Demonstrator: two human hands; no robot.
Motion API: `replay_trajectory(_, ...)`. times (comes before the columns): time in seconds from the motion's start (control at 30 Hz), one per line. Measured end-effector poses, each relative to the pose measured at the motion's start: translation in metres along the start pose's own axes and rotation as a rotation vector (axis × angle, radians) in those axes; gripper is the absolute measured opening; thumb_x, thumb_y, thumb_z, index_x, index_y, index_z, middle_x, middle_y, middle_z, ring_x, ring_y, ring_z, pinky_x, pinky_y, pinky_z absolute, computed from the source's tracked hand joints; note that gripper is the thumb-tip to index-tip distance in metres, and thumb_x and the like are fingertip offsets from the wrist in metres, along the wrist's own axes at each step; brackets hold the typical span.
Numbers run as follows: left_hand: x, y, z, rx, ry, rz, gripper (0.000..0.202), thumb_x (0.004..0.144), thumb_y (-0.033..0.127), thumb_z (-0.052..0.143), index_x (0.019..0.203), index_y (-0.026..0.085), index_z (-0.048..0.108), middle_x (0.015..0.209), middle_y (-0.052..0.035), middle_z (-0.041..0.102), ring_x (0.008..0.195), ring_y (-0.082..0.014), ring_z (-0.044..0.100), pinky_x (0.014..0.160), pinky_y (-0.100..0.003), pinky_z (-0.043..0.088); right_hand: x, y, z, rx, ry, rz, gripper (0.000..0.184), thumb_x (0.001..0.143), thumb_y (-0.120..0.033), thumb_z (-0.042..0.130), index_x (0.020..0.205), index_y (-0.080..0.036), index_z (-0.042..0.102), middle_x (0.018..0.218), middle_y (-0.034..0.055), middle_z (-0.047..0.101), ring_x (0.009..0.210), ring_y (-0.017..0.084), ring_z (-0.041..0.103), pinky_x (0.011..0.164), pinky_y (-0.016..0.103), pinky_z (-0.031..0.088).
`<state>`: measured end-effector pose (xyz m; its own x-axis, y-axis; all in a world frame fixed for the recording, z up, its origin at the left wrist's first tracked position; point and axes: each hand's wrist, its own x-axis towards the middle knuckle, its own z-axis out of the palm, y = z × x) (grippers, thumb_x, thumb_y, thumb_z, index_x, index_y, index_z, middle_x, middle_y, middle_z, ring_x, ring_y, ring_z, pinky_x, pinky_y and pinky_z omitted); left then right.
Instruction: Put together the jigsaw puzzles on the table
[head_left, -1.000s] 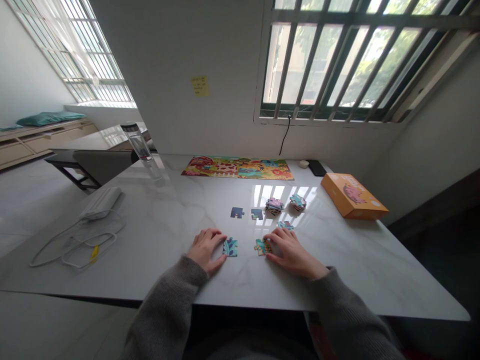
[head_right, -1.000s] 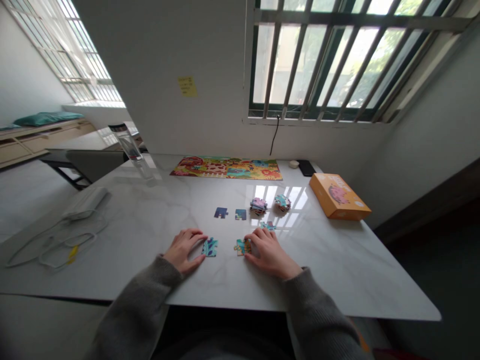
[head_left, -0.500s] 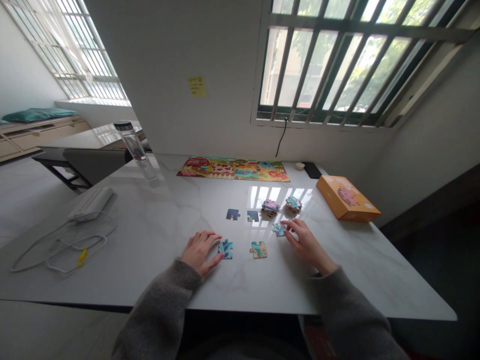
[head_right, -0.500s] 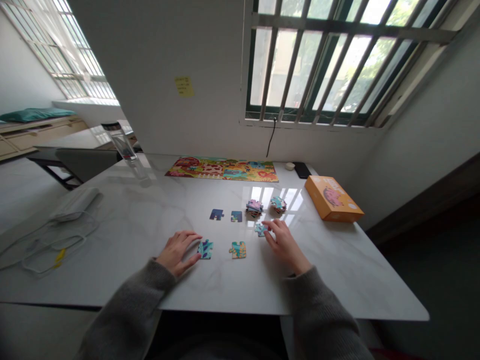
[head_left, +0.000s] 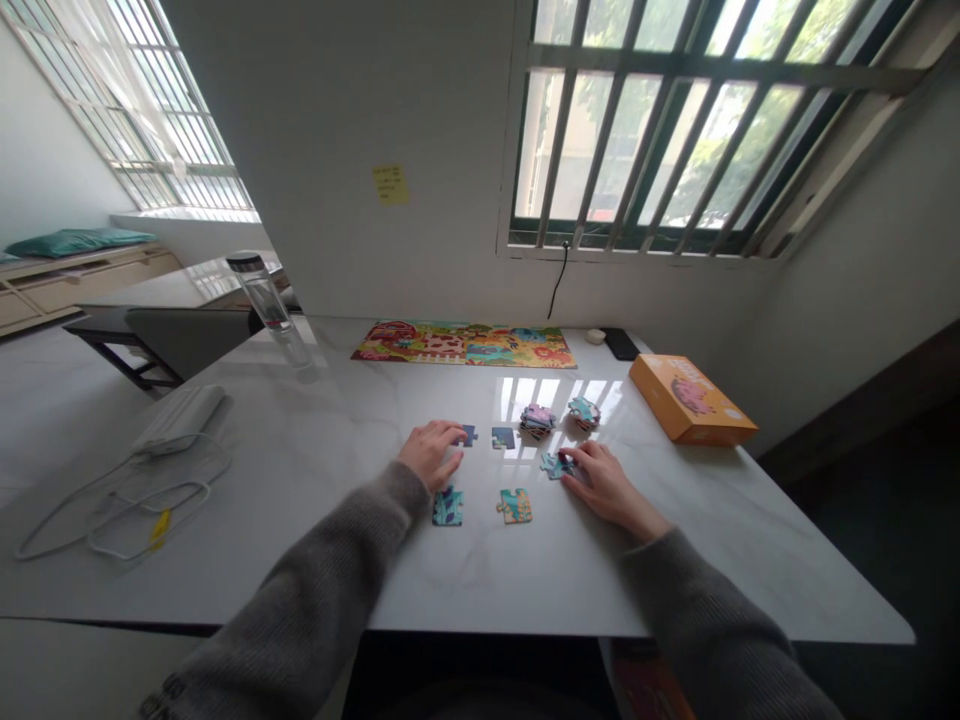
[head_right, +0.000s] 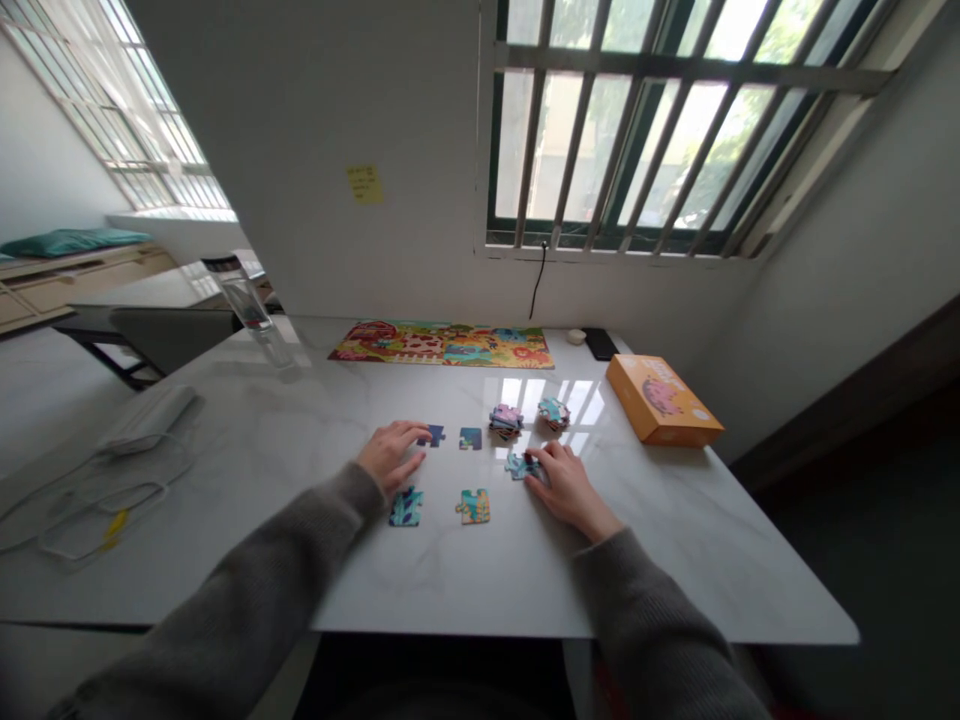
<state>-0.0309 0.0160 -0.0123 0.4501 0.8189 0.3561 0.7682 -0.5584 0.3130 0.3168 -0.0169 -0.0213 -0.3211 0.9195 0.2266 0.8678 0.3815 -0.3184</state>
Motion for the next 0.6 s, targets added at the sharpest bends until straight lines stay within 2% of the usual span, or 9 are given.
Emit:
replay_trajectory(0.07, 0.016, -0.010, 0.005, -0.009, -0.008, -0.039, 0.023, 0.087, 0.022, 0.055, 0.108, 0.020, 0.065, 0.125, -0.0094, 0.065, 0.120, -0.0281, 0.055, 0.100, -0.045, 0.041, 0.000, -0.001, -0.001, 0.004, -0.016, 0.002, 0.037, 0.089, -0.031, 0.060, 0.124, -0.019, 0.064, 0.109, 0.0114, 0.060, 0.101, 0.027, 0.054, 0.091, 0.041, 0.046)
replay_trajectory(0.17, 0.026, -0.021, 0.012, -0.029, -0.033, -0.061, 0.023, 0.086, 0.022, 0.058, 0.107, 0.020, 0.066, 0.125, -0.0088, 0.065, 0.120, -0.0282, 0.055, 0.101, -0.046, 0.040, -0.001, -0.001, -0.001, 0.000, -0.026, 0.005, 0.038, 0.090, -0.032, 0.059, 0.125, -0.019, 0.063, 0.110, 0.0115, 0.060, 0.100, 0.027, 0.053, 0.091, 0.041, 0.046)
replay_trajectory(0.27, 0.025, -0.025, 0.014, -0.043, -0.035, -0.055, 0.019, 0.087, 0.026, 0.059, 0.104, 0.021, 0.066, 0.121, -0.0068, 0.067, 0.117, -0.0268, 0.057, 0.101, -0.045, 0.039, -0.002, -0.001, -0.001, -0.005, -0.017, 0.004, 0.037, 0.090, -0.032, 0.059, 0.124, -0.021, 0.063, 0.110, 0.0108, 0.060, 0.101, 0.027, 0.053, 0.091, 0.041, 0.046)
replay_trajectory(0.47, 0.020, -0.035, 0.007, -0.009, -0.031, -0.074, 0.015, 0.087, 0.032, 0.061, 0.097, 0.022, 0.065, 0.113, -0.0058, 0.068, 0.109, -0.0258, 0.057, 0.097, -0.042, 0.040, -0.005, -0.001, -0.001, 0.002, -0.017, 0.004, 0.034, 0.090, -0.032, 0.059, 0.122, -0.022, 0.064, 0.110, 0.0103, 0.060, 0.102, 0.027, 0.053, 0.091, 0.042, 0.046)
replay_trajectory(0.6, 0.016, -0.043, 0.007, -0.019, -0.010, -0.094, 0.015, 0.087, 0.031, 0.061, 0.099, 0.022, 0.065, 0.114, -0.0054, 0.068, 0.110, -0.0258, 0.057, 0.098, -0.042, 0.041, -0.005, -0.001, 0.000, -0.007, -0.012, 0.015, 0.034, 0.089, -0.032, 0.060, 0.121, -0.023, 0.064, 0.109, 0.0098, 0.061, 0.100, 0.026, 0.054, 0.090, 0.040, 0.046)
